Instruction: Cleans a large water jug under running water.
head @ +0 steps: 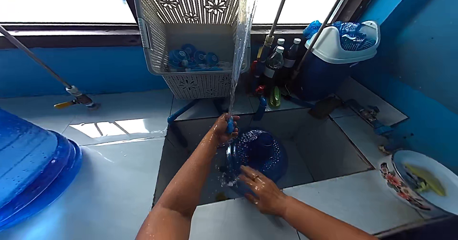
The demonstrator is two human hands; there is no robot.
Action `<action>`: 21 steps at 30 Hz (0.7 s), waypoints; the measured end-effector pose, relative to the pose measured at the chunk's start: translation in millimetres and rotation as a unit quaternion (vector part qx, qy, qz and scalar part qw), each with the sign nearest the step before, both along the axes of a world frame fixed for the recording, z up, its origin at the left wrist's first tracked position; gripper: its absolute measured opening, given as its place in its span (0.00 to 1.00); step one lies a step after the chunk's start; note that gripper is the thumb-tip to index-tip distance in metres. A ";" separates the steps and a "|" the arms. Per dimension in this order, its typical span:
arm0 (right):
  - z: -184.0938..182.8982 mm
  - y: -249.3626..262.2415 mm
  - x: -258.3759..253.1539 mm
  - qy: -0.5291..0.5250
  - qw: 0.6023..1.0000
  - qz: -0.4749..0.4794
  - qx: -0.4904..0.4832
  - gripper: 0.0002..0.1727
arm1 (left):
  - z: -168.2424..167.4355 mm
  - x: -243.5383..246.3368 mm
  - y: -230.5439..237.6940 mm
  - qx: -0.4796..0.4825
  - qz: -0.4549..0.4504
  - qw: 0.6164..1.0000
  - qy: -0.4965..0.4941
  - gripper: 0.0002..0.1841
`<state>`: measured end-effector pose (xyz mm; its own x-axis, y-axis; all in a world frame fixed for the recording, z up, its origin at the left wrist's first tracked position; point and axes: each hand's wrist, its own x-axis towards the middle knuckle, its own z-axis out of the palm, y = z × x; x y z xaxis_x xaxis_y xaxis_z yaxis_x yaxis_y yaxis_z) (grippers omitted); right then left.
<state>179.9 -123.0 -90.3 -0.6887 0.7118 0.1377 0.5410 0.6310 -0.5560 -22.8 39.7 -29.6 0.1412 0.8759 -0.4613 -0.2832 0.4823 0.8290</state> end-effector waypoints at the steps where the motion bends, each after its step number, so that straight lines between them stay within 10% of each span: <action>1: -8.8 -12.7 23.4 -0.008 0.999 -0.037 0.014 0.26 | -4.2 1.9 -0.8 0.000 0.016 0.999 0.033 0.17; 9: -54.6 -81.9 120.7 -0.105 0.923 -0.340 0.148 0.31 | -15.6 17.0 -22.3 -0.011 0.111 0.992 0.059 0.23; 15: -44.2 -80.2 112.5 -0.118 0.924 -0.342 0.127 0.29 | -42.7 14.3 -22.8 0.072 0.054 0.978 0.189 0.20; 21: -21.5 -46.9 106.3 -0.081 0.947 -0.303 0.075 0.22 | -52.6 13.6 -19.0 0.020 0.061 0.992 0.105 0.22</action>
<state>286.2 -169.8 -111.8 -0.1805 0.9640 0.1954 0.8992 0.2423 -0.3643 -9.2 20.7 -82.2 -0.0630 0.8987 -0.4341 -0.1576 0.4205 0.8935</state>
